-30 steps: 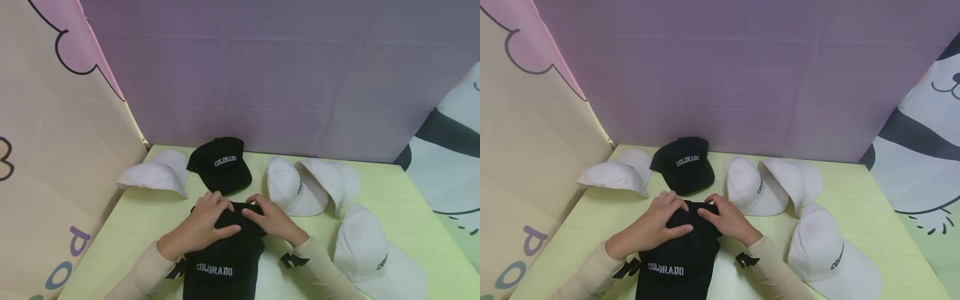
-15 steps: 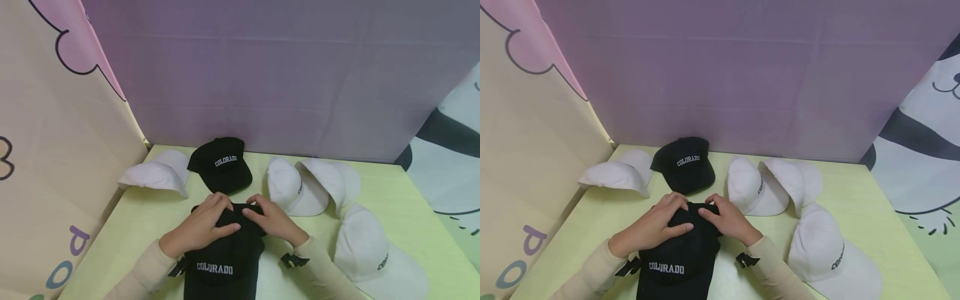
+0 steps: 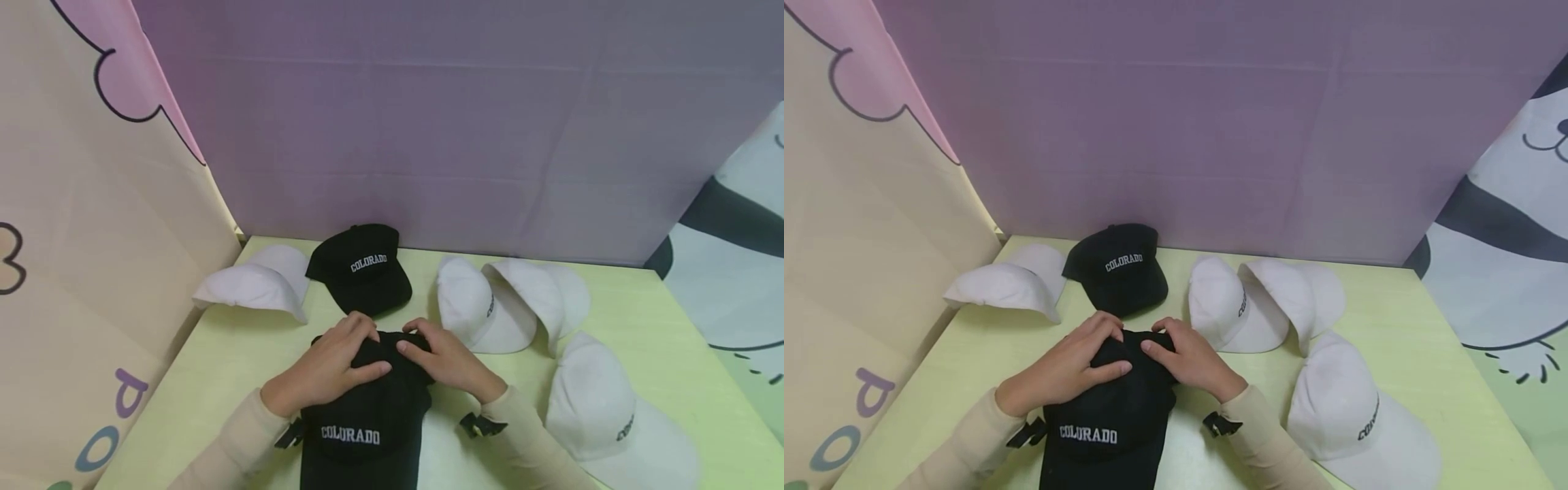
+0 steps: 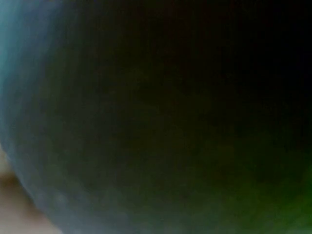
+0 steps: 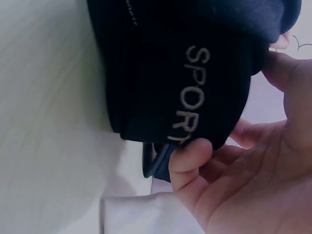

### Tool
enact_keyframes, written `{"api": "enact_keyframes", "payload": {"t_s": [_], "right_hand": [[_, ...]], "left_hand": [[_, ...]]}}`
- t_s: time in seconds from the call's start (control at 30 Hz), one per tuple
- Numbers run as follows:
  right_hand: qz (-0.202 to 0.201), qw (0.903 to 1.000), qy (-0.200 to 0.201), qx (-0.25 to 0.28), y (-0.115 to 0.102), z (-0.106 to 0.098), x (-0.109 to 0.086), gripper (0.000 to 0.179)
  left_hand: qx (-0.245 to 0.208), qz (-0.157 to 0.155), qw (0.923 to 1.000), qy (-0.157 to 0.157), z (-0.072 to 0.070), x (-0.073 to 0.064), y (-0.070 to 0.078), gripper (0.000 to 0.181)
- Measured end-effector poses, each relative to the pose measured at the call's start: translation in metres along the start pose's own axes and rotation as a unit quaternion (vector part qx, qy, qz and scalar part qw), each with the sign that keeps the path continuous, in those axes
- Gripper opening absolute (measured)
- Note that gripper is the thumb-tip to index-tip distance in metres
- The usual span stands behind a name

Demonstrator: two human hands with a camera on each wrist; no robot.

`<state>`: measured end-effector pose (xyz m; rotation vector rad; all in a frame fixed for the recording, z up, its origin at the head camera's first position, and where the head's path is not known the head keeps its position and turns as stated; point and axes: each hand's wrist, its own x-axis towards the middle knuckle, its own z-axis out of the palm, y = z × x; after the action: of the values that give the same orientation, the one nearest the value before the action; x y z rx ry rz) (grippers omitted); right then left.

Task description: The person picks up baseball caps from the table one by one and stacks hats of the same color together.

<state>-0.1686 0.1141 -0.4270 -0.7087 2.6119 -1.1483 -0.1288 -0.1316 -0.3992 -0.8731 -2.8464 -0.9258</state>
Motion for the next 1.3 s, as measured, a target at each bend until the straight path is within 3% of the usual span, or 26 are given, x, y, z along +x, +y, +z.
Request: {"api": "enact_keyframes", "payload": {"t_s": [0.53,0.9,1.13,1.3], "right_hand": [[-0.042,0.9980,-0.034,-0.033,-0.007,-0.008,-0.007,0.057],[-0.020,0.9969,-0.065,-0.039,-0.012,-0.010,-0.009,0.075],[-0.013,0.9979,-0.049,-0.040,-0.010,-0.007,-0.009,0.073],[-0.019,0.9982,-0.037,-0.044,-0.010,-0.004,-0.007,0.073]], "left_hand": [[-0.026,0.005,0.9993,0.025,-0.004,0.003,-0.014,0.035],[-0.034,0.014,0.9986,0.039,-0.005,0.005,-0.016,0.032],[-0.059,0.001,0.9978,0.030,-0.010,0.007,-0.016,0.030],[-0.047,-0.001,0.9977,0.048,-0.022,0.005,-0.021,0.029]]}}
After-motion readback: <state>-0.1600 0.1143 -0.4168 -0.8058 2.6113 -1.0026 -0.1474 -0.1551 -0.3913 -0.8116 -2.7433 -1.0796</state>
